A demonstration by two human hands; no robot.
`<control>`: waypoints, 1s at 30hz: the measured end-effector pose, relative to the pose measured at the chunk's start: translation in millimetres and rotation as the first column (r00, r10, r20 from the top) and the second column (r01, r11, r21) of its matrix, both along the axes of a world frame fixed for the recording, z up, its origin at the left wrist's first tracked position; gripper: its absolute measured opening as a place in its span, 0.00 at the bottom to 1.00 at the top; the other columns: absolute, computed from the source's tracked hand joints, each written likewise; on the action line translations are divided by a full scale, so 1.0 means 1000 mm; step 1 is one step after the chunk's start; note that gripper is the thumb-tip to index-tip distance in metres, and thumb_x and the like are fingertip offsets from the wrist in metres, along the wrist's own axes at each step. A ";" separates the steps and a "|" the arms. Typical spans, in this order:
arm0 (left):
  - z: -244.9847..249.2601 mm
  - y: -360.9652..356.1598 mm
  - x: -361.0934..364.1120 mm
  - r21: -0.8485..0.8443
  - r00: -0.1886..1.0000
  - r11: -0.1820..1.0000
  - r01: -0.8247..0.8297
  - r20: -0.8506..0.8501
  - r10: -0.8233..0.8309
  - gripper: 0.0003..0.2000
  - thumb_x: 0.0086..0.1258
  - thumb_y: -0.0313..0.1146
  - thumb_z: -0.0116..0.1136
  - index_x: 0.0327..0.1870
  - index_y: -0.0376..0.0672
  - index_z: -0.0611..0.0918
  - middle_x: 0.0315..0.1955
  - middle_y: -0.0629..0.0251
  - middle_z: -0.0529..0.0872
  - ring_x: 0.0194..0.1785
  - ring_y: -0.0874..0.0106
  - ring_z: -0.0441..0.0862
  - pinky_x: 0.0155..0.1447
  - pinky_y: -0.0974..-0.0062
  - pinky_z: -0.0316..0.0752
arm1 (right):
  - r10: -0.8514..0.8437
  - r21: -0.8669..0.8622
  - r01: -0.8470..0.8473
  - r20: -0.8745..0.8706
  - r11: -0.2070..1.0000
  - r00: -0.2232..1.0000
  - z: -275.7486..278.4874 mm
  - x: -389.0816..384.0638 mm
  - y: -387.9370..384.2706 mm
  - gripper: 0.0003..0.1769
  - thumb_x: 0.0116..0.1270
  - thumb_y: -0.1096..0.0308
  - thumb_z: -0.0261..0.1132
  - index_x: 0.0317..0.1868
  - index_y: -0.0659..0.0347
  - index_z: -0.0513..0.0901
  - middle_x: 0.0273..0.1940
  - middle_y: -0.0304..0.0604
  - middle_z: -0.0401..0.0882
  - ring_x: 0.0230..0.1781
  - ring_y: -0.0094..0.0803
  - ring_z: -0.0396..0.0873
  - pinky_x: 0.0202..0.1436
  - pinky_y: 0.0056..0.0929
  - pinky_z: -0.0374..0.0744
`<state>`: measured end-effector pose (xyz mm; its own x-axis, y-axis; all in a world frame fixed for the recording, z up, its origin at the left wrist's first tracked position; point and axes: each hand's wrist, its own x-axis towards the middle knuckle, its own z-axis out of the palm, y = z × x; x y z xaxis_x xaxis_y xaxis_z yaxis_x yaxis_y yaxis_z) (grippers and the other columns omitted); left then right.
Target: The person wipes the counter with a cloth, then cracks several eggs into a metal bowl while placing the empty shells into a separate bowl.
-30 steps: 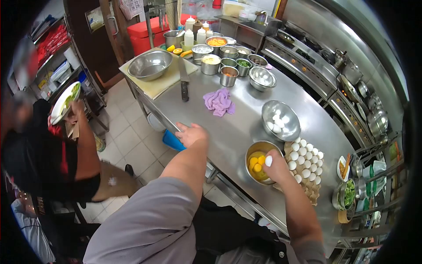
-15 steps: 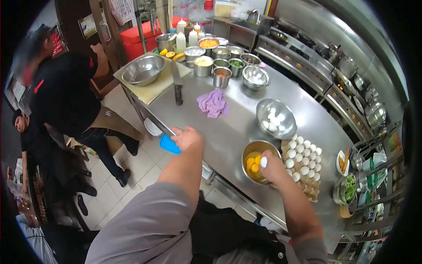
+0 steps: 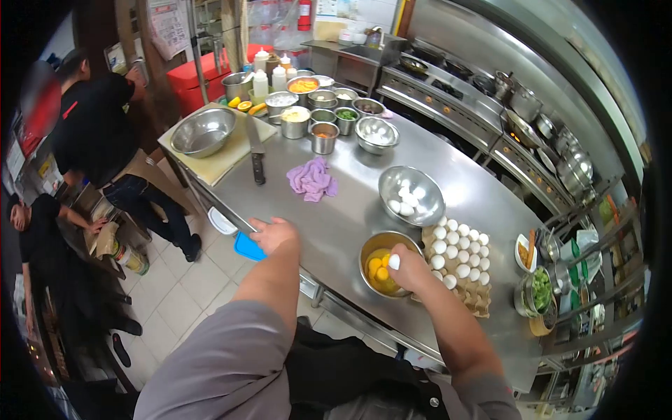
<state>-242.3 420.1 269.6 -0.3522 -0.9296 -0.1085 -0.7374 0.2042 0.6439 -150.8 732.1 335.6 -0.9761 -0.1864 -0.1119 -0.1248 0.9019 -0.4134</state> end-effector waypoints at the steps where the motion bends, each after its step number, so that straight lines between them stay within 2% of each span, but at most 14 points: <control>1: -0.002 0.000 0.001 -0.007 1.000 1.000 0.012 -0.010 -0.012 0.37 0.76 0.45 0.57 0.84 0.45 0.60 0.61 0.42 0.76 0.55 0.47 0.85 0.60 0.54 0.83 | -0.007 -0.002 0.007 0.009 1.000 1.000 0.002 0.001 -0.001 0.20 0.69 0.62 0.71 0.56 0.59 0.76 0.45 0.63 0.87 0.49 0.62 0.86 0.54 0.54 0.82; 5: -0.029 -0.006 -0.006 -0.039 1.000 0.999 0.012 -0.008 -0.013 0.37 0.76 0.46 0.57 0.83 0.44 0.59 0.63 0.38 0.74 0.57 0.44 0.85 0.61 0.51 0.83 | 0.013 -0.017 -0.013 0.005 1.000 1.000 0.003 -0.001 -0.002 0.22 0.69 0.61 0.72 0.59 0.59 0.76 0.46 0.64 0.87 0.50 0.63 0.86 0.55 0.55 0.82; 10: 0.000 0.002 -0.003 0.023 0.997 1.000 0.015 0.079 -0.016 0.38 0.77 0.48 0.55 0.84 0.45 0.58 0.66 0.38 0.73 0.58 0.41 0.85 0.60 0.48 0.84 | -0.022 -0.014 0.024 0.088 1.000 0.996 0.015 -0.003 -0.004 0.27 0.71 0.53 0.70 0.62 0.60 0.76 0.48 0.63 0.88 0.52 0.60 0.86 0.56 0.52 0.83; 12: -0.034 -0.011 -0.021 -0.062 0.996 0.997 0.040 0.077 -0.035 0.38 0.78 0.50 0.54 0.85 0.48 0.58 0.67 0.38 0.73 0.58 0.42 0.86 0.59 0.47 0.84 | -0.060 -0.004 0.061 0.085 0.998 0.995 0.023 -0.002 -0.004 0.30 0.70 0.50 0.70 0.63 0.60 0.76 0.48 0.63 0.88 0.52 0.59 0.86 0.56 0.51 0.83; 14: -0.048 -0.015 -0.019 -0.075 0.994 0.997 0.031 0.111 -0.022 0.38 0.78 0.50 0.53 0.85 0.50 0.57 0.68 0.39 0.73 0.58 0.43 0.86 0.58 0.46 0.84 | -0.073 -0.012 0.074 0.072 0.997 0.995 0.026 0.000 -0.005 0.31 0.69 0.47 0.70 0.62 0.61 0.76 0.48 0.62 0.88 0.52 0.59 0.86 0.56 0.50 0.83; 16: -0.018 -0.006 -0.013 -0.013 0.989 1.000 -0.006 0.150 0.008 0.38 0.78 0.51 0.53 0.85 0.51 0.57 0.68 0.40 0.73 0.58 0.44 0.86 0.58 0.45 0.84 | -0.075 -0.054 0.077 0.047 0.996 0.996 0.030 -0.003 -0.001 0.29 0.69 0.49 0.70 0.60 0.62 0.77 0.48 0.62 0.88 0.52 0.59 0.86 0.56 0.50 0.83; 18: -0.009 -0.004 -0.008 0.003 0.993 1.000 0.003 0.119 -0.004 0.38 0.78 0.51 0.53 0.86 0.52 0.56 0.68 0.40 0.73 0.57 0.44 0.86 0.57 0.44 0.84 | -0.139 -0.179 0.144 0.043 0.973 0.989 0.038 -0.003 0.004 0.27 0.68 0.52 0.72 0.57 0.62 0.78 0.48 0.61 0.88 0.52 0.57 0.87 0.56 0.48 0.83; 22: -0.009 -0.004 -0.008 0.033 0.996 0.999 0.006 0.092 -0.009 0.39 0.77 0.51 0.53 0.86 0.52 0.56 0.68 0.41 0.73 0.57 0.44 0.87 0.56 0.43 0.83 | -0.212 -0.243 0.196 -0.042 0.950 0.976 0.041 -0.002 0.014 0.25 0.65 0.56 0.75 0.55 0.61 0.79 0.46 0.53 0.88 0.46 0.48 0.88 0.54 0.43 0.83; 23: -0.011 -0.004 -0.010 0.026 0.996 1.000 0.006 0.089 -0.009 0.39 0.77 0.51 0.53 0.86 0.52 0.55 0.68 0.41 0.73 0.58 0.44 0.86 0.56 0.43 0.83 | -0.217 -0.289 0.206 -0.007 0.935 0.976 0.045 -0.002 0.015 0.25 0.64 0.57 0.76 0.56 0.60 0.79 0.47 0.50 0.88 0.47 0.43 0.87 0.54 0.40 0.83; 26: -0.019 -0.007 -0.011 0.004 0.995 1.000 0.001 0.097 -0.002 0.39 0.77 0.51 0.53 0.86 0.53 0.55 0.68 0.42 0.73 0.58 0.44 0.86 0.55 0.43 0.83 | -0.234 -0.310 0.235 0.041 0.921 0.971 0.079 0.009 0.008 0.25 0.64 0.57 0.76 0.56 0.60 0.80 0.48 0.49 0.87 0.50 0.39 0.86 0.56 0.39 0.82; 27: -0.020 -0.007 -0.014 0.002 0.996 1.000 -0.003 0.093 0.003 0.39 0.77 0.51 0.53 0.86 0.53 0.55 0.68 0.42 0.73 0.58 0.44 0.86 0.55 0.43 0.83 | -0.218 -0.315 0.224 0.054 0.922 0.974 0.084 0.010 0.009 0.25 0.64 0.58 0.76 0.56 0.60 0.80 0.48 0.48 0.87 0.50 0.36 0.86 0.55 0.36 0.82; 30: -0.016 -0.006 -0.012 0.035 0.997 0.999 -0.009 0.081 0.006 0.39 0.77 0.51 0.53 0.86 0.54 0.56 0.68 0.43 0.73 0.58 0.44 0.86 0.56 0.42 0.83 | -0.128 -0.308 0.129 0.025 0.943 0.991 0.086 0.010 0.013 0.25 0.64 0.56 0.76 0.55 0.60 0.81 0.46 0.48 0.87 0.46 0.36 0.87 0.52 0.34 0.83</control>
<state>-254.8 414.1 253.8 -0.3341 -0.9272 -0.1694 -0.7888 0.1766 0.5888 -141.0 745.6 421.8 -0.9936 -0.0853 -0.0737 -0.0134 0.7387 -0.6739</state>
